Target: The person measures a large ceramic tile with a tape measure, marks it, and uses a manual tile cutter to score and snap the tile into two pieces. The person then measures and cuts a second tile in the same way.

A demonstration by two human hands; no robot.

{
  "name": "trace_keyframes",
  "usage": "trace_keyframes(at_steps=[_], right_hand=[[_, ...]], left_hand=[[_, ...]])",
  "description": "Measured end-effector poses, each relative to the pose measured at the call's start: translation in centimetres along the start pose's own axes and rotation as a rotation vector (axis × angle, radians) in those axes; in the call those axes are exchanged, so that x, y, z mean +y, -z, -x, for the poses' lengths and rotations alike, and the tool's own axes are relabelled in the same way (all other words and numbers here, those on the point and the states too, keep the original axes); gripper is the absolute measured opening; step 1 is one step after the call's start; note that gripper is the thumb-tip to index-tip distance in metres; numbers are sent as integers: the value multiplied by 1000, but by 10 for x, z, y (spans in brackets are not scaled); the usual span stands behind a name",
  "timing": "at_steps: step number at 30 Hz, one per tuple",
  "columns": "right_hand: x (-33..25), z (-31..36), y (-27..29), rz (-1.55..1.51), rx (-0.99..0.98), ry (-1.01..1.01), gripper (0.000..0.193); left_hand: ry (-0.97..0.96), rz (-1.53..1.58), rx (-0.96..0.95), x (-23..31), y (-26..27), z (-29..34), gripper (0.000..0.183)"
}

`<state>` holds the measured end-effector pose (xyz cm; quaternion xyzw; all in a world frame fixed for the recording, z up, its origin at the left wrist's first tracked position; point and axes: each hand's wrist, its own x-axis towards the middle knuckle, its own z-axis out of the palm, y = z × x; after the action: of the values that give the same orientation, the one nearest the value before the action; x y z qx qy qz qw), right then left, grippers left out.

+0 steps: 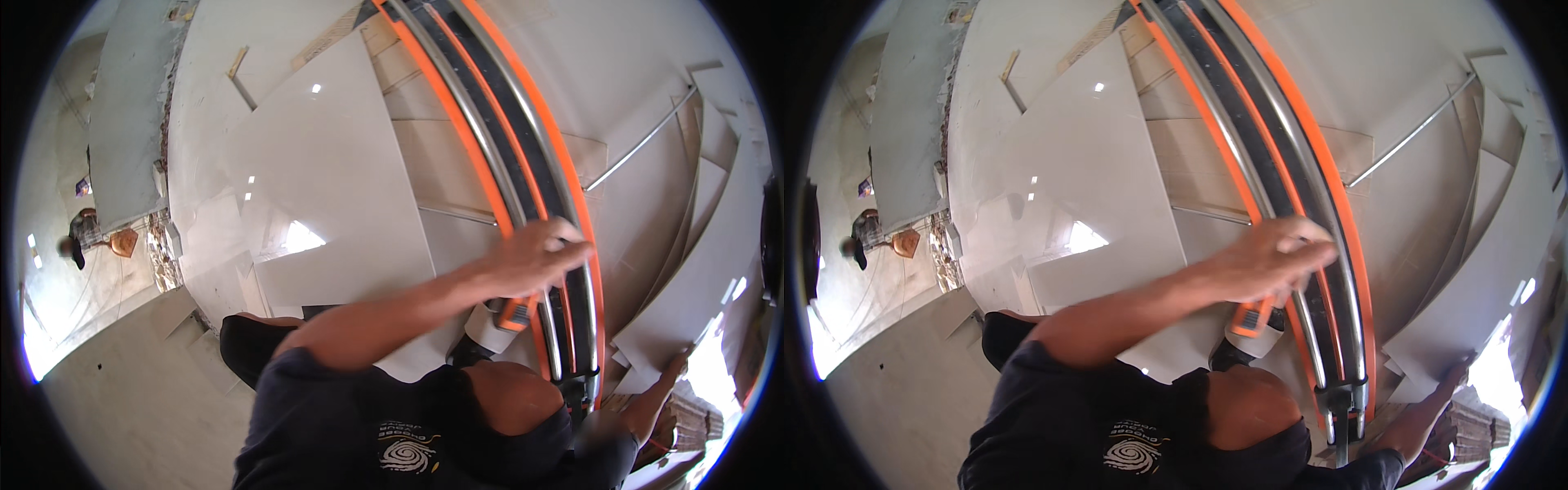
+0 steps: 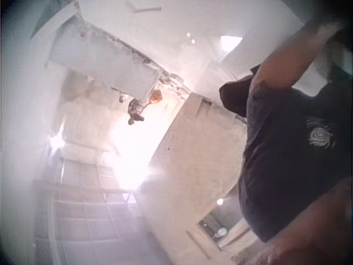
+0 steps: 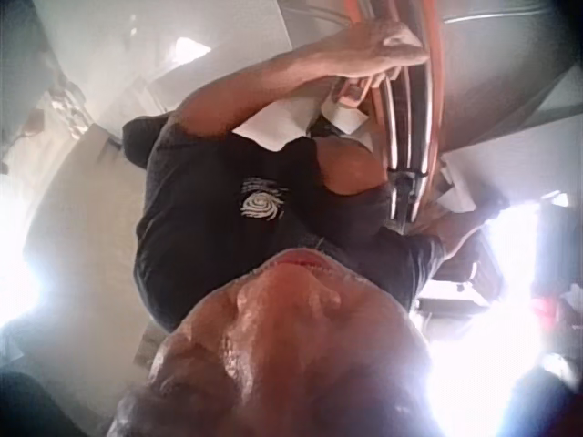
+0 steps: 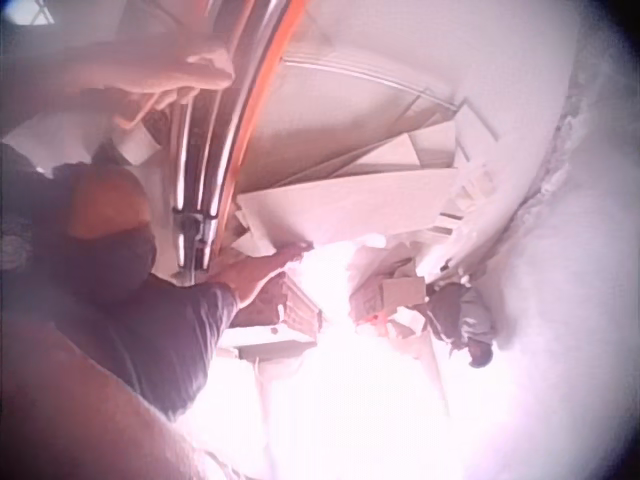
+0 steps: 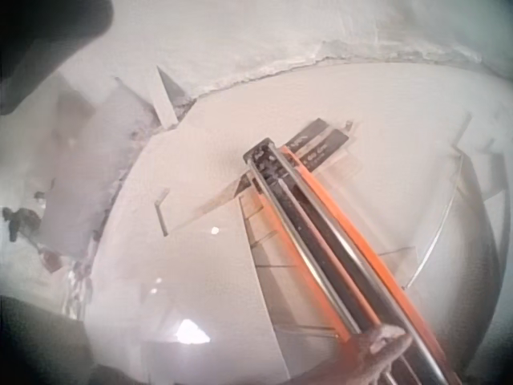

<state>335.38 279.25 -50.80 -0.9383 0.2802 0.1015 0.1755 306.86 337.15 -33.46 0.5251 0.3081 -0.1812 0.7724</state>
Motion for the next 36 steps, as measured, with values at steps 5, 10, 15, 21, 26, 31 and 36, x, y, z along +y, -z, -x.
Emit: trace_keyframes(at_steps=[5, 10, 15, 21, 26, 31, 36], right_hand=[[2, -20, 6, 37, 30, 97, 46], [-70, 29, 18, -235, 118, 680, 42], [-208, 296, -36, -498, -561, 1148, 24], [-325, 568, -118, 715, -817, 1678, 48], [-348, 631, -206, 905, -640, 1441, 59], [-318, 661, -264, 489, -589, 1086, 62], [-303, 679, -286, 202, -452, 803, 61]], left_hand=[[99, -299, 347, 6, 86, 90, 54], [224, -443, 721, -17, 182, 190, 43], [303, -579, 1103, -88, 307, 313, 48], [521, -526, 1321, -237, 411, 411, 68], [620, -325, 1346, -341, 472, 422, 81], [436, -67, 1041, -368, 498, 416, 61], [409, -155, 956, -356, 500, 413, 44]])
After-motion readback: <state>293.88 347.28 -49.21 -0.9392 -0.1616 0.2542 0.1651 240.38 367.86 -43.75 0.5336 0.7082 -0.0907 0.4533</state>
